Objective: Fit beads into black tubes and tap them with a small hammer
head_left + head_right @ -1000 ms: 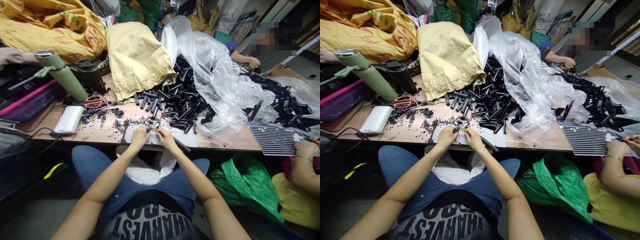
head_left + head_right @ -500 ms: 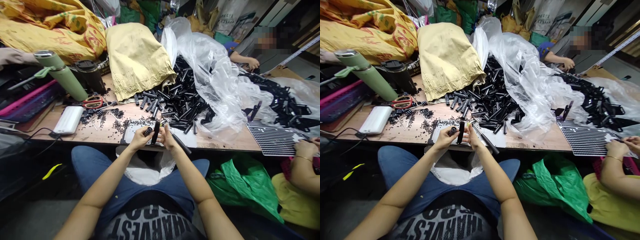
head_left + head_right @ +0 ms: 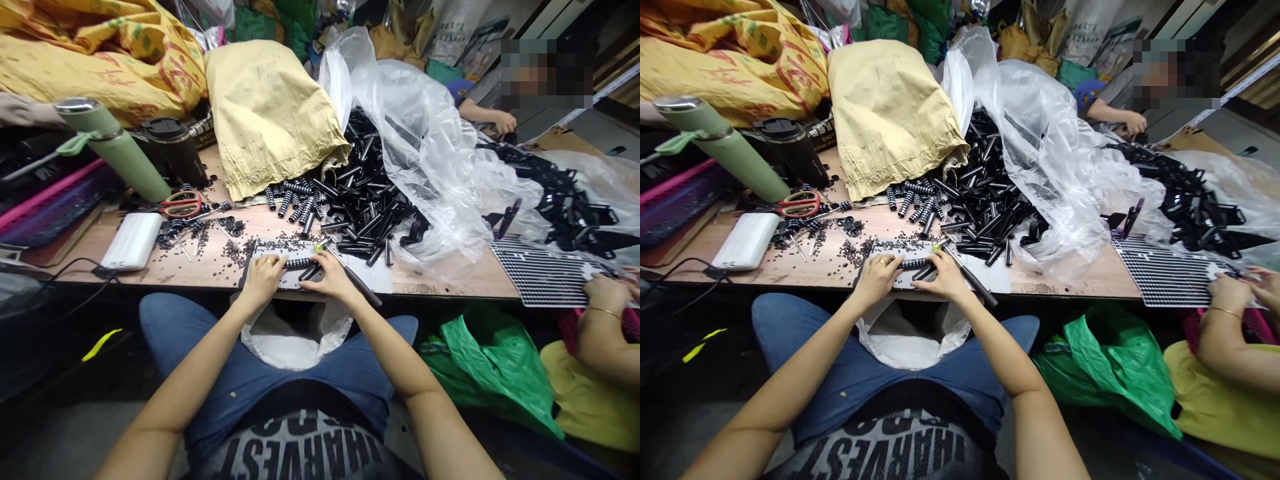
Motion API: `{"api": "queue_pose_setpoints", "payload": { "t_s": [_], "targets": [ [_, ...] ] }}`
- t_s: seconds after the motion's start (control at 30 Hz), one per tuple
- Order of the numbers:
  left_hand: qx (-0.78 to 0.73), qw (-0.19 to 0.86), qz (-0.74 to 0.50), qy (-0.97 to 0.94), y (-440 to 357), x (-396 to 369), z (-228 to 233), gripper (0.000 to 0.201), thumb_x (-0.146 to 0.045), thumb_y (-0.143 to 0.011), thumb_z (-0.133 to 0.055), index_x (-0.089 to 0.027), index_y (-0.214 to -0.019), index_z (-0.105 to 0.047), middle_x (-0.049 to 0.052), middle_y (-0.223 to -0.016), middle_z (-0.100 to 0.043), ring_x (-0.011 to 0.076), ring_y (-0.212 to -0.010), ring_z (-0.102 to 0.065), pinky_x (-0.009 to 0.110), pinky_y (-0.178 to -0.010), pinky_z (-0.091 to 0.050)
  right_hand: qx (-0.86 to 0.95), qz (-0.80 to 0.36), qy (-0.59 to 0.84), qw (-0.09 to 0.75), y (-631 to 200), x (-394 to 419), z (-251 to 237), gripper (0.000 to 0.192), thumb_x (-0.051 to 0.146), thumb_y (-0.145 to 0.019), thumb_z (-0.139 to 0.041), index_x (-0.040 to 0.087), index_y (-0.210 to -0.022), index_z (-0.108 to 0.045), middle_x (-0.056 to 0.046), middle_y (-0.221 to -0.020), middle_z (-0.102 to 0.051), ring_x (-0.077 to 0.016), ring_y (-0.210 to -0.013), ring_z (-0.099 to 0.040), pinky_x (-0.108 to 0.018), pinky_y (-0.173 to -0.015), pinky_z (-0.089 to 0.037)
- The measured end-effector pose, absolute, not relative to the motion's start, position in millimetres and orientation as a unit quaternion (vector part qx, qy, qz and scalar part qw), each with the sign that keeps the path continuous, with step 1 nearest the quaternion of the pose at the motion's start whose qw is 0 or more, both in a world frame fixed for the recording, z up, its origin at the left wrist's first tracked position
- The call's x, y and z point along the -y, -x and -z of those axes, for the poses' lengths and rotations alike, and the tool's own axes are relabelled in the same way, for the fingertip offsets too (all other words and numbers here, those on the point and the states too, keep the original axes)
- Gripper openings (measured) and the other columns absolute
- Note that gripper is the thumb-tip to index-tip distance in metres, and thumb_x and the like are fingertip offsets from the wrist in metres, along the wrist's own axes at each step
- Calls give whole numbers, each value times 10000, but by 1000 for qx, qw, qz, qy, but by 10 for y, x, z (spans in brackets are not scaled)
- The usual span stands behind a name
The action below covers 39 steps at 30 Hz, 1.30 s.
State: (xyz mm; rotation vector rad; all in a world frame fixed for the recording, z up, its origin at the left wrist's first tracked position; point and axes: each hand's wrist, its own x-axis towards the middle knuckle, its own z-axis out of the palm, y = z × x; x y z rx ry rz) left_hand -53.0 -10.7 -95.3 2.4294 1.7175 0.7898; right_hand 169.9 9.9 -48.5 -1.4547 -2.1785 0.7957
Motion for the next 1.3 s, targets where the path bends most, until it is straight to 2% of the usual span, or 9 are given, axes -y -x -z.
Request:
{"api": "queue_pose_setpoints", "payload": {
  "t_s": [0.1,0.2,0.3,0.4,0.6,0.87,0.97,1.13,1.3],
  "targets": [
    [-530,92,-353,-766,622,129,980,259,-252,-942,-458,-159,-1131,-609,109,-925,-642,231,-898,-596,371,-849,-460,793,-182,557,168,-1704,59,575,722,544,-693,-748,259,-1326,-550,-152,-1478,-350,-351,-1371,-330,-511,-1111,-309],
    [-524,124,-379,-753,598,46,955,322,-359,-891,-561,-155,-1137,-598,121,-1023,-624,245,-991,-580,375,-904,-466,771,-149,603,140,-1688,183,561,753,561,-720,-720,280,-1382,-496,-162,-1494,-314,-394,-1355,-328,-541,-1075,-337],
    [-549,115,-328,-760,505,-90,932,512,-374,-846,-609,-115,-1277,-514,181,-1191,-565,304,-1125,-527,438,-967,-437,760,-154,621,115,-1651,220,530,791,542,-708,-724,202,-1382,-488,-198,-1499,-299,-419,-1351,-321,-551,-1070,-339],
    [-559,125,-330,-750,464,-221,889,410,-334,-846,-596,-114,-1187,-539,185,-1200,-563,305,-1138,-528,433,-974,-432,769,-173,607,99,-1630,206,557,832,462,-681,-743,107,-1379,-462,-238,-1515,-261,-419,-1374,-294,-523,-1100,-320],
    [-540,296,-454,-644,379,-317,766,260,-387,-796,-667,-170,-833,-529,53,-821,-624,172,-722,-599,296,-697,-483,770,-183,600,114,-1667,208,644,834,537,-674,-742,161,-1365,-465,-207,-1539,-246,-397,-1396,-286,-519,-1116,-301],
    [-484,448,-605,-447,-385,-346,900,356,-370,-849,-614,-124,-1095,-541,74,-882,-656,178,-865,-643,320,-843,-491,698,-177,657,223,-1673,231,723,1055,496,-614,-775,122,-1445,-244,-230,-1423,-399,-365,-1352,-369,-529,-1095,-334],
    [-532,380,-610,-448,-265,-381,850,403,-357,-914,-520,-115,-1230,-455,23,-779,-589,160,-723,-622,307,-749,-500,708,-182,632,258,-1757,243,691,1059,406,-623,-765,151,-1467,-178,-211,-1451,-346,-338,-1381,-324,-507,-1111,-335],
    [-570,172,-475,-647,98,-334,764,545,-355,-854,-648,-144,-1299,-416,43,-856,-585,177,-732,-591,292,-692,-470,749,-210,599,190,-1863,232,652,1103,289,-621,-747,182,-1508,-100,-187,-1514,-244,-346,-1435,-208,-530,-1146,-274],
    [-558,122,-389,-723,33,-205,874,314,-372,-970,-451,-157,-1185,-525,127,-1075,-636,239,-972,-623,321,-804,-470,761,-216,596,138,-1806,198,697,1120,323,-592,-792,160,-1507,-167,-200,-1488,-297,-360,-1406,-256,-521,-1122,-295]
  ]
}}
